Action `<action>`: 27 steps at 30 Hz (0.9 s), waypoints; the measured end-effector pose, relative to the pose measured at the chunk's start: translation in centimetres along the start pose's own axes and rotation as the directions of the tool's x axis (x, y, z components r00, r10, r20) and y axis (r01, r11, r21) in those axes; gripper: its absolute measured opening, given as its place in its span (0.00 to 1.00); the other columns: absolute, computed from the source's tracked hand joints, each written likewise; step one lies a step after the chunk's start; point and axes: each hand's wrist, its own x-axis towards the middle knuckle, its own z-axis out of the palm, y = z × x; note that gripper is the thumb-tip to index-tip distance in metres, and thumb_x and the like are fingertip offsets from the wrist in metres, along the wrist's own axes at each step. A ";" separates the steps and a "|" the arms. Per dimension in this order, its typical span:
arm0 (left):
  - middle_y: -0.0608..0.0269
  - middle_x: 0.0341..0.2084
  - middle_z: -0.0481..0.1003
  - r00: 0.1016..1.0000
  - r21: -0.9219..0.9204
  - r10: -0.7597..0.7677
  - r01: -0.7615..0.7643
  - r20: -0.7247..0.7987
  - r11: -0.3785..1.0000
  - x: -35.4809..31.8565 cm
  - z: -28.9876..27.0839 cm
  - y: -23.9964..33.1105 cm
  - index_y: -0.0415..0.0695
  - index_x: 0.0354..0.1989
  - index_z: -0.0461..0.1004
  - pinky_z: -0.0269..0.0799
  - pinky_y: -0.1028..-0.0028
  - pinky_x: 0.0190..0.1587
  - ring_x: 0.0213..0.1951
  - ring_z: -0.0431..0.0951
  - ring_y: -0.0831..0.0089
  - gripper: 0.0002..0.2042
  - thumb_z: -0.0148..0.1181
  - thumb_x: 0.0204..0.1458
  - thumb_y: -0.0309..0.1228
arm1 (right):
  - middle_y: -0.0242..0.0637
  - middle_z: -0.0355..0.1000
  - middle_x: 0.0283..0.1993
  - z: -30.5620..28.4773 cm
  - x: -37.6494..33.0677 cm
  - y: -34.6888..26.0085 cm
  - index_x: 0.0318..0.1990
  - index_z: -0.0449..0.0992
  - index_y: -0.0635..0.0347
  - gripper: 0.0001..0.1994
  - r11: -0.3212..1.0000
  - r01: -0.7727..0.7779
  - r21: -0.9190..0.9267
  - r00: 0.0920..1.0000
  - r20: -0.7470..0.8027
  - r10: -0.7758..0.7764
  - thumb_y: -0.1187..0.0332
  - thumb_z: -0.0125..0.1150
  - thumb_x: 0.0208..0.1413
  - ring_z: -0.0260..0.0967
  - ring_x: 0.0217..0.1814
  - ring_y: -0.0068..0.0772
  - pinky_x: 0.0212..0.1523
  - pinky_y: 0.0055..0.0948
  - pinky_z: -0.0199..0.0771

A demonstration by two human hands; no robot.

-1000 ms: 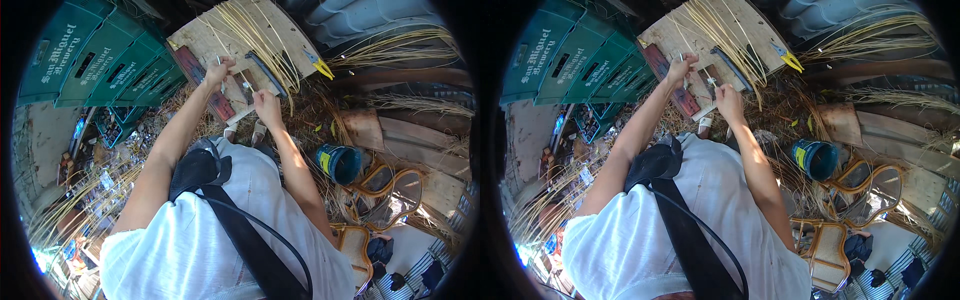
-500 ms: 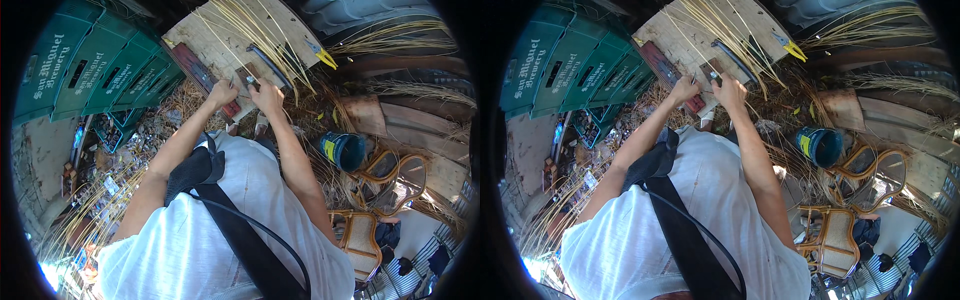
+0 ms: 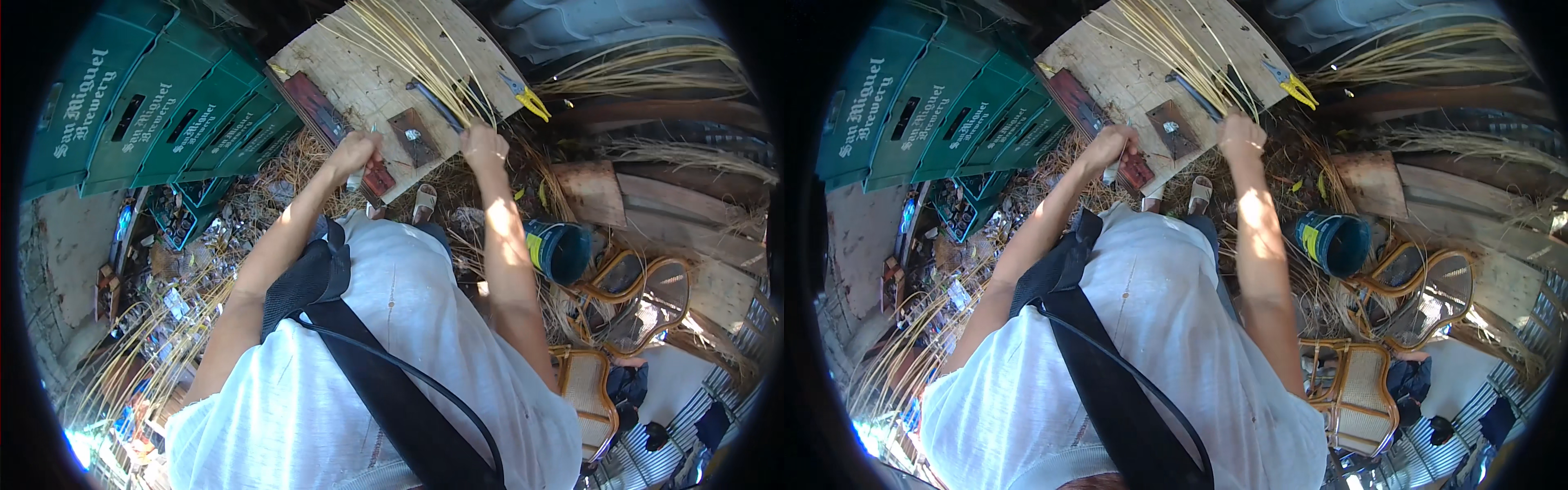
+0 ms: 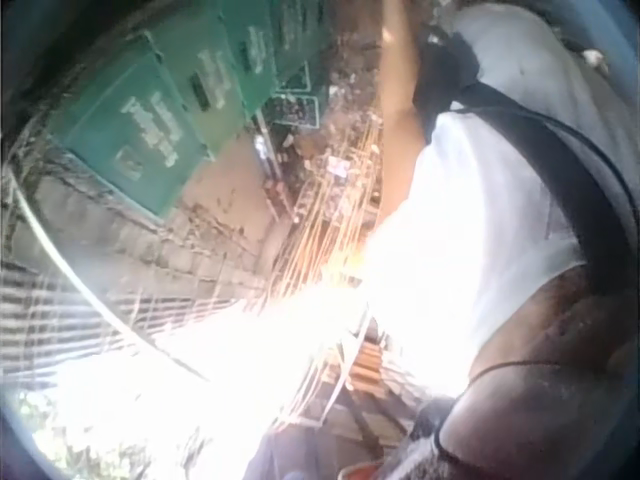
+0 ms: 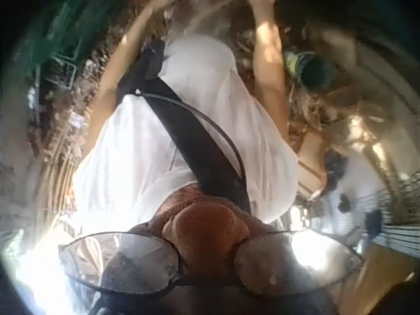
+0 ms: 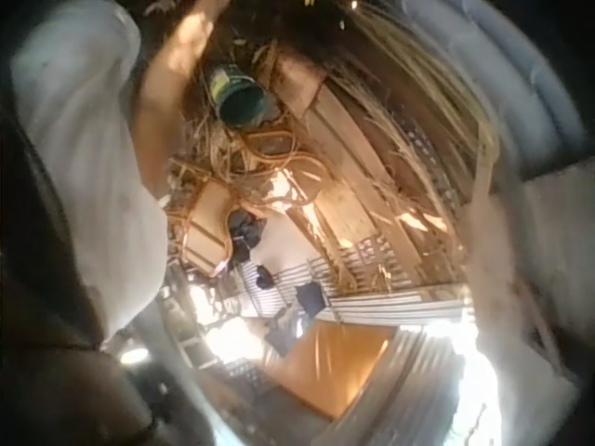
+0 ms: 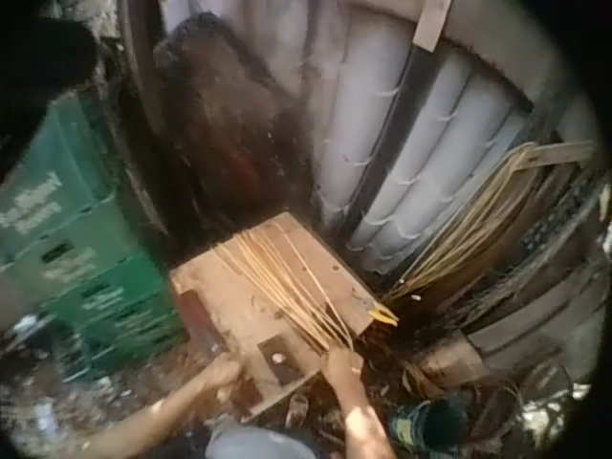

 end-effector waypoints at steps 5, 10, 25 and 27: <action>0.57 0.21 0.72 0.999 0.132 0.049 -0.047 -0.005 0.990 0.6 1.3 0.5 0.36 0.38 0.70 0.71 0.67 0.24 0.23 0.75 0.71 0.15 0.45 0.56 0.37 | 0.56 0.74 0.38 0.4 -4.5 -1.4 0.50 0.64 0.56 0.20 0.947 0.244 0.208 0.948 -0.256 -0.188 0.50 0.49 0.59 0.74 0.38 0.55 0.38 0.51 0.71; 0.56 0.22 0.71 0.954 0.439 0.301 -0.271 0.002 0.856 2.8 1.5 -2.4 0.36 0.36 0.69 0.71 0.69 0.23 0.20 0.73 0.69 0.14 0.41 0.60 0.35 | 0.54 0.74 0.30 3.1 -5.6 -5.2 0.36 0.73 0.60 0.12 0.852 0.214 0.478 0.956 -0.283 -0.081 0.61 0.48 0.61 0.73 0.34 0.56 0.35 0.48 0.72; 0.36 0.26 0.75 0.876 0.899 0.480 -0.253 0.054 0.359 4.7 5.6 -2.9 0.31 0.32 0.71 0.76 0.56 0.36 0.34 0.79 0.45 0.18 0.42 0.59 0.35 | 0.52 0.74 0.27 6.8 -6.8 -2.5 0.34 0.69 0.59 0.06 0.904 0.263 0.336 0.957 -0.212 -0.199 0.67 0.54 0.53 0.73 0.31 0.57 0.32 0.50 0.72; 0.37 0.26 0.75 0.882 0.906 0.463 -0.266 0.091 0.329 5.6 5.8 -3.8 0.31 0.33 0.71 0.77 0.58 0.35 0.33 0.79 0.46 0.18 0.43 0.59 0.36 | 0.51 0.72 0.24 7.4 -6.6 -2.3 0.33 0.69 0.59 0.06 0.878 0.312 0.362 0.937 -0.267 -0.223 0.66 0.54 0.53 0.72 0.29 0.57 0.31 0.49 0.71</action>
